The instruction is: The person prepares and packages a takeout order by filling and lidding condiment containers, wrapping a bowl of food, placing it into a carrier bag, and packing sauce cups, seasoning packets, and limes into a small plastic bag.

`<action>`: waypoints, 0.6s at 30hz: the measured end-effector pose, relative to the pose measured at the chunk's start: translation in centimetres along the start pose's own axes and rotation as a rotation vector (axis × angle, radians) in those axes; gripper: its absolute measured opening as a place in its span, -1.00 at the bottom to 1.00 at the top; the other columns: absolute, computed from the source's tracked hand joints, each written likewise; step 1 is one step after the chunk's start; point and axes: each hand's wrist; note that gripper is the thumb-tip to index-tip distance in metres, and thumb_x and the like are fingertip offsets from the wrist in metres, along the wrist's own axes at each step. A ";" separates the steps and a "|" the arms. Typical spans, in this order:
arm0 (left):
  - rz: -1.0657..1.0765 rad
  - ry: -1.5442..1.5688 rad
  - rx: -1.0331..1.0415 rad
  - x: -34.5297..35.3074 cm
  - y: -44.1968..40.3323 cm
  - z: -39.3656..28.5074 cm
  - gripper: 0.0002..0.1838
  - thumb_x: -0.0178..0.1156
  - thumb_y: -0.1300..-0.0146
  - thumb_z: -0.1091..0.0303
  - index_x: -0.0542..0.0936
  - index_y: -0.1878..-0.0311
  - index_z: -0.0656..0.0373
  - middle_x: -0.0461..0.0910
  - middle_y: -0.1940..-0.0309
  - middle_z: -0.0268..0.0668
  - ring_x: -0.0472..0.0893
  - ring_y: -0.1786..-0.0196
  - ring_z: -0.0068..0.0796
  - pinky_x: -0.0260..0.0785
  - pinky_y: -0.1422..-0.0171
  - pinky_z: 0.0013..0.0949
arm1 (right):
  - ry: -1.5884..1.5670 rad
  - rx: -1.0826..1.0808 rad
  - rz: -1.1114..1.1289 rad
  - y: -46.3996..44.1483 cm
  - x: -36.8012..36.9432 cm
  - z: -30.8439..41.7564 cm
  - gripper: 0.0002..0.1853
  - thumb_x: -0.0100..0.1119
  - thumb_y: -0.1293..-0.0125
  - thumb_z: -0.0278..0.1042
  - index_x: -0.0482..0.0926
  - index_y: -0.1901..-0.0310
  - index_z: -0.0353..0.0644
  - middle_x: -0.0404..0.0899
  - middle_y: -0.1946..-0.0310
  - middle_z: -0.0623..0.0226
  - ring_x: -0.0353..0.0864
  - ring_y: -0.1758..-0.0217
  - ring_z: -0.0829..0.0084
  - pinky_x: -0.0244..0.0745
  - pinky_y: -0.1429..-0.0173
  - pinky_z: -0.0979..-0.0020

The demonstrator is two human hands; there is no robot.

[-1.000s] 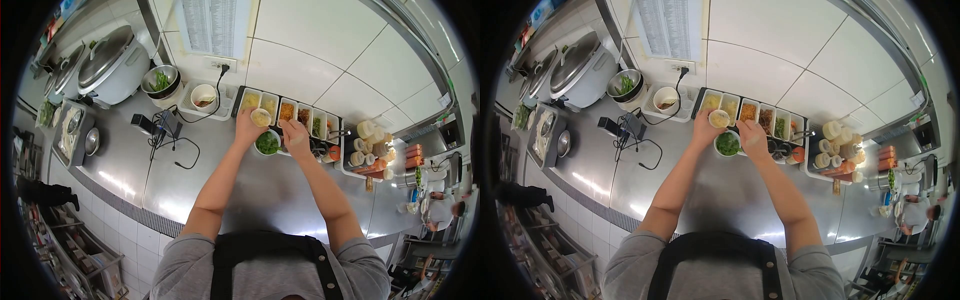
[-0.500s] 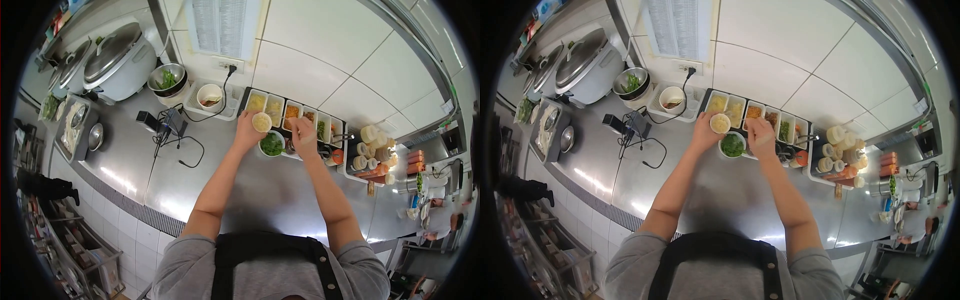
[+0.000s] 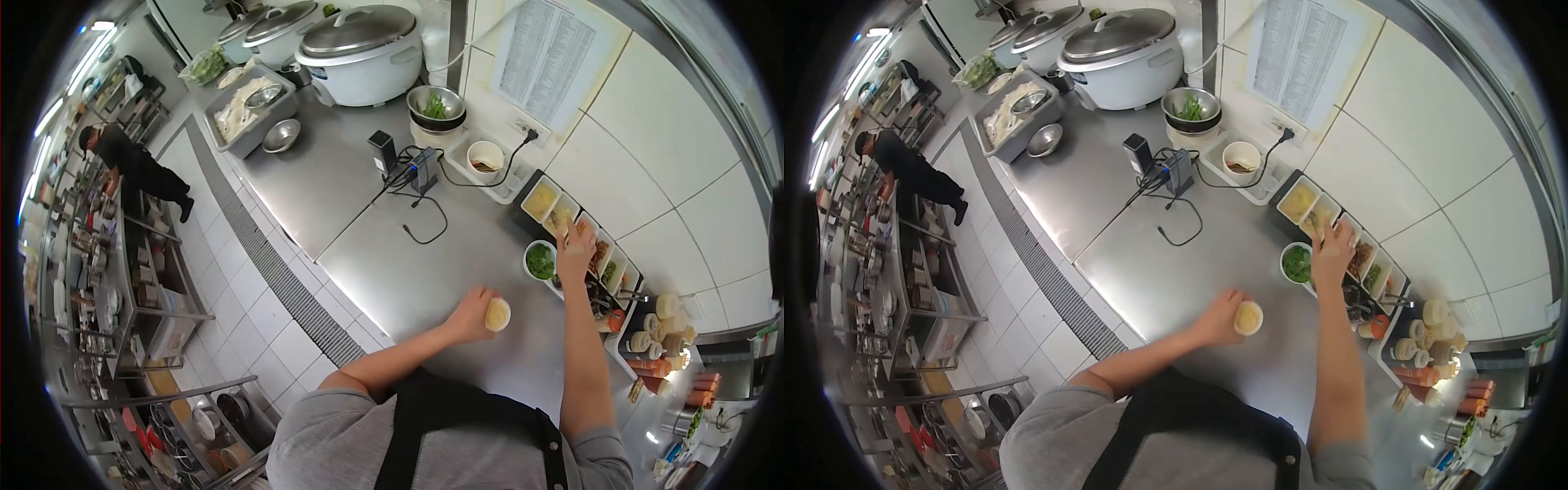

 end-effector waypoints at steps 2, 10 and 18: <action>0.064 -0.037 -0.032 1.6 3.0 0.2 -0.24 0.50 0.23 0.37 0.46 -0.16 0.13 0.46 -0.03 -0.05 0.47 -0.15 0.08 0.38 -0.28 -0.04 | -0.179 -0.070 0.028 3.3 -1.9 0.6 -0.57 0.30 -0.31 -0.28 0.62 -0.21 -0.10 0.46 -0.16 0.13 0.45 -0.14 0.12 0.34 -0.20 0.00; 0.547 -0.224 0.183 10.0 10.8 -3.3 -0.25 0.36 0.20 0.50 0.42 -0.22 0.11 0.39 -0.13 -0.04 0.38 -0.24 0.10 0.31 -0.35 0.01 | -0.516 0.207 0.163 29.3 -12.8 0.0 -0.66 0.29 -0.26 -0.51 0.65 -0.09 -0.09 0.50 -0.11 0.08 0.51 0.00 0.14 0.43 -0.14 0.15; 0.741 -0.266 0.354 22.7 15.8 -9.7 -0.20 0.35 0.23 0.51 0.40 -0.25 0.03 0.39 -0.16 -0.08 0.34 -0.26 0.14 0.27 -0.41 -0.01 | -0.363 0.676 -0.030 57.2 -28.6 -3.7 -0.71 0.32 -0.25 -0.53 0.68 0.00 -0.02 0.54 -0.07 0.19 0.55 -0.01 0.15 0.43 -0.16 0.13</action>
Point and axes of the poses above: each hand's wrist, its own y-axis away from the middle knuckle, its own x-axis out of the palm, z = x × y
